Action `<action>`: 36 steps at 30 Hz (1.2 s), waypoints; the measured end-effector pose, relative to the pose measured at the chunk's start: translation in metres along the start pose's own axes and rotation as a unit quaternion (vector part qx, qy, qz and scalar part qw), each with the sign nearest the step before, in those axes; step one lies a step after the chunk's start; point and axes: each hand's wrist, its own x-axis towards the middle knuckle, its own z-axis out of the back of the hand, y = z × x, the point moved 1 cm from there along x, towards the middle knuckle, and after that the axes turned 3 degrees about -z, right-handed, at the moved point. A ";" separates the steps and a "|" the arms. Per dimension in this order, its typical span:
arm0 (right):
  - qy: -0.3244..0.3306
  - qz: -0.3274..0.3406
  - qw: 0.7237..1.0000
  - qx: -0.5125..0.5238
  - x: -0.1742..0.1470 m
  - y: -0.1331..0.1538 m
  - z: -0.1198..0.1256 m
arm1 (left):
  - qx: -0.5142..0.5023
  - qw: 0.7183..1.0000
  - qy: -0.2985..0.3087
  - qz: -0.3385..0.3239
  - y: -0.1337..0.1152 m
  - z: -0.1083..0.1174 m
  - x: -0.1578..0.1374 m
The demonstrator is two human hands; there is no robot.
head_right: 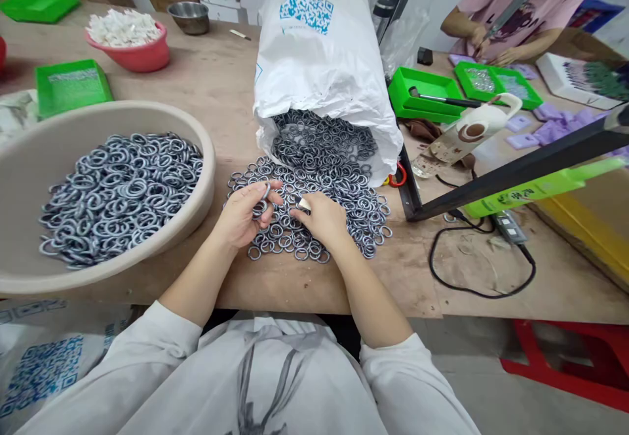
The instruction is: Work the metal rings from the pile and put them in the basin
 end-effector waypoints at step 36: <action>-0.094 0.081 0.888 0.444 -0.017 0.012 0.008 | 0.011 0.993 0.010 0.116 0.022 -0.021 -0.008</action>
